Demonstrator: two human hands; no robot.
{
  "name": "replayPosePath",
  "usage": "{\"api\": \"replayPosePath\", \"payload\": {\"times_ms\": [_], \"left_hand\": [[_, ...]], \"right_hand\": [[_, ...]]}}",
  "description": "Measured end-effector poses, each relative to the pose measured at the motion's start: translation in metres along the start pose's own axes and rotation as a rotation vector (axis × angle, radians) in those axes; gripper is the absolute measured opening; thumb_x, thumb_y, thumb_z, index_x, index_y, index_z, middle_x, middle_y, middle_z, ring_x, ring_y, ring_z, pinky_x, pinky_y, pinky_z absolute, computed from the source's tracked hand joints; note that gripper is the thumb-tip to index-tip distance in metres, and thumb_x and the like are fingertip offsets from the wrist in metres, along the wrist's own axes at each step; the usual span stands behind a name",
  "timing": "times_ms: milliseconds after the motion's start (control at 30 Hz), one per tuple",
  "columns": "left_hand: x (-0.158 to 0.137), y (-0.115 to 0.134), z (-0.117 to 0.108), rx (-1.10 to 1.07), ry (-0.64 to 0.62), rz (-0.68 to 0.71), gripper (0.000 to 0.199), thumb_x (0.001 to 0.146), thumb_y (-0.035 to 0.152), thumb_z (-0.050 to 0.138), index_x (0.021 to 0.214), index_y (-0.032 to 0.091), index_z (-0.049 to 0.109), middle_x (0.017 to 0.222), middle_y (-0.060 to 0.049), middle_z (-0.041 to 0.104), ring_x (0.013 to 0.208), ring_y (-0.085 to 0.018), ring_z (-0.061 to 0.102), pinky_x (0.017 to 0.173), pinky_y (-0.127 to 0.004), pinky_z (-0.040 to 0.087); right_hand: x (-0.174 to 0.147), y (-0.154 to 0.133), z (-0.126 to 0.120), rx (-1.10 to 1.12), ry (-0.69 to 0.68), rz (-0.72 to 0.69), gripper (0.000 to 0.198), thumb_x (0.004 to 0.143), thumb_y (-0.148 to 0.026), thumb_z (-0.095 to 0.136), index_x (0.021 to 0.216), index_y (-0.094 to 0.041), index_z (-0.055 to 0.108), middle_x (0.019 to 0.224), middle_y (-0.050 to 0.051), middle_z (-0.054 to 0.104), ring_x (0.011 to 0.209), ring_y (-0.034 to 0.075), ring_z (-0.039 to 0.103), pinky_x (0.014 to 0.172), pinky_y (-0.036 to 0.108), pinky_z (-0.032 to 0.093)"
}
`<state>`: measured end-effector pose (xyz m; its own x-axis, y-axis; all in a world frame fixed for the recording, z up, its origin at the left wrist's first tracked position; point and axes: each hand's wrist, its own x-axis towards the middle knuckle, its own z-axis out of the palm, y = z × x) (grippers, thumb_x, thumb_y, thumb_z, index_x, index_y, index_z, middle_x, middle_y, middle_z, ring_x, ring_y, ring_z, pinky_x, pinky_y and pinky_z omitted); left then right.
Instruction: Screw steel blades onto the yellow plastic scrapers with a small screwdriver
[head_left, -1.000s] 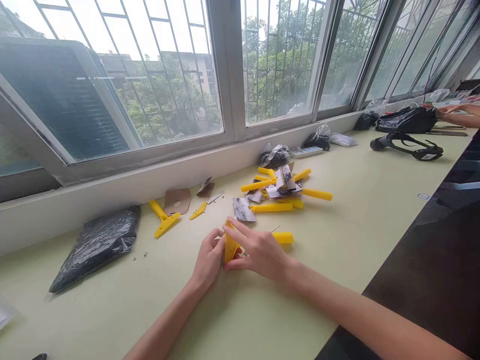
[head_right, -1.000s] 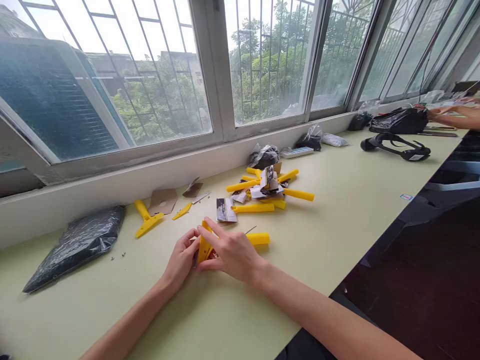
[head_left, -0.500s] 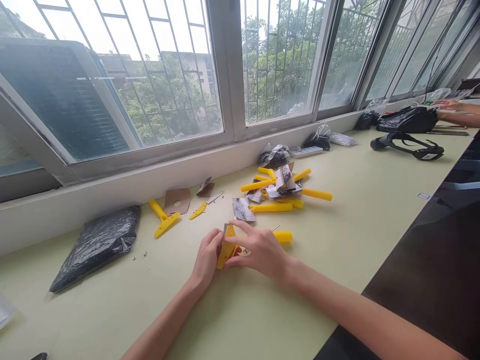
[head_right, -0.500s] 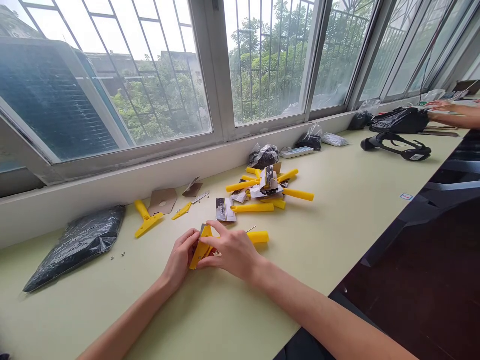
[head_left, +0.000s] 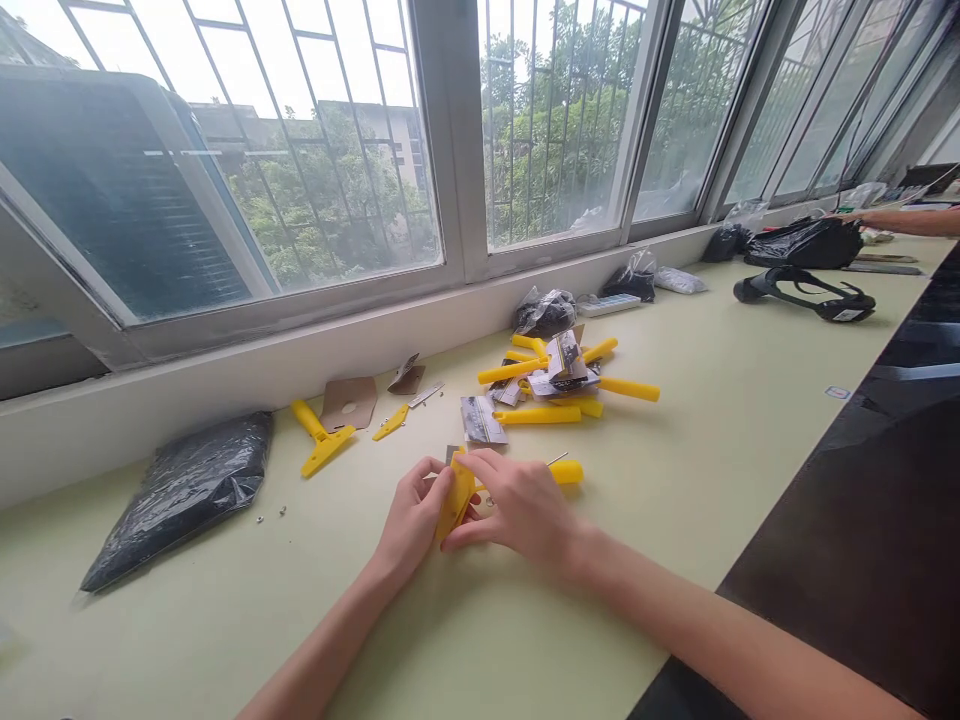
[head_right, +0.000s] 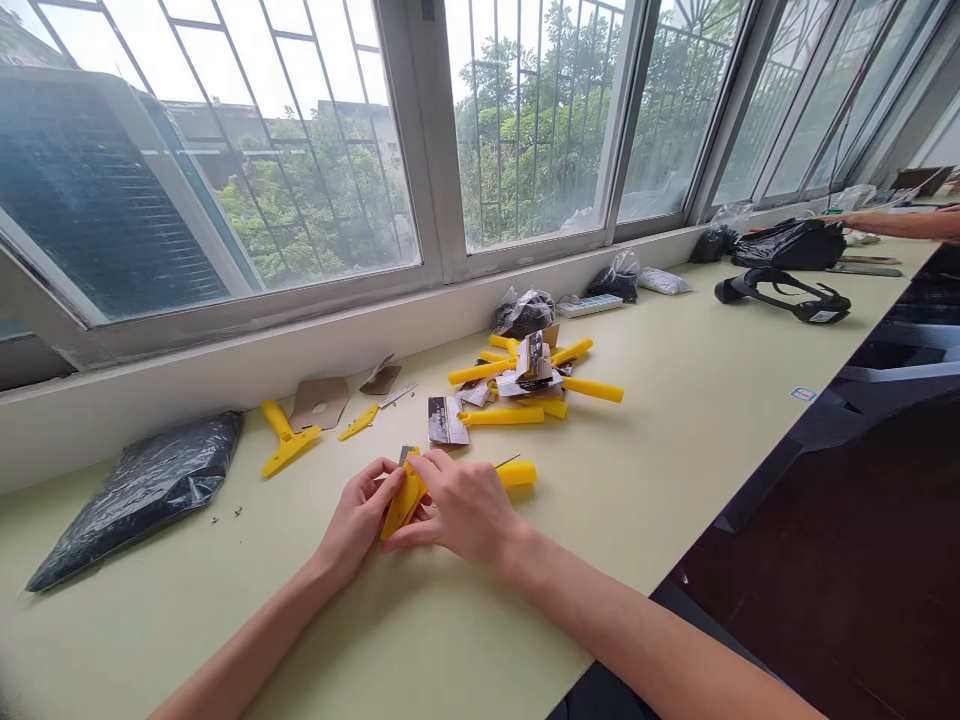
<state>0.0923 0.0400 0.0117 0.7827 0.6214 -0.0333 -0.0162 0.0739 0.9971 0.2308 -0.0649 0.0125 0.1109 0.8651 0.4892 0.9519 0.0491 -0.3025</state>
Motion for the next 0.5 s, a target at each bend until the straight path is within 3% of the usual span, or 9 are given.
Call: {"api": "replayPosePath", "payload": {"times_ms": [167,300,500], "left_hand": [[-0.002,0.002,0.004,-0.031,-0.003,-0.002,0.035,0.090,0.051,0.065,0.084,0.021,0.048,0.066,0.000,0.069,0.056,-0.017,0.068,0.058,-0.030,0.059],[-0.002,0.004,0.007,-0.027,0.028,0.006,0.038,0.089,0.050,0.068,0.079,0.020,0.046,0.059,0.004,0.063,0.049,-0.012,0.061,0.049,-0.022,0.053],[-0.001,0.002,0.007,-0.045,0.025,0.005,0.040,0.087,0.050,0.070,0.081,0.021,0.044,0.061,0.003,0.064,0.053,-0.016,0.067,0.050,-0.024,0.055]], "right_hand": [[0.000,-0.012,0.008,-0.106,-0.022,0.016,0.102,0.076,-0.084,0.056,0.144,-0.008,0.048,0.103,0.013,0.071,0.075,0.023,0.069,0.059,0.031,0.046],[-0.001,-0.016,0.012,-0.136,-0.033,0.003,0.095,0.081,-0.070,0.059,0.148,-0.005,0.045,0.106,0.014,0.071,0.076,0.023,0.068,0.060,0.032,0.047],[-0.003,-0.013,0.008,-0.102,-0.048,-0.016,0.085,0.086,-0.062,0.059,0.149,-0.007,0.045,0.105,0.013,0.070,0.077,0.022,0.067,0.062,0.032,0.050]]}}
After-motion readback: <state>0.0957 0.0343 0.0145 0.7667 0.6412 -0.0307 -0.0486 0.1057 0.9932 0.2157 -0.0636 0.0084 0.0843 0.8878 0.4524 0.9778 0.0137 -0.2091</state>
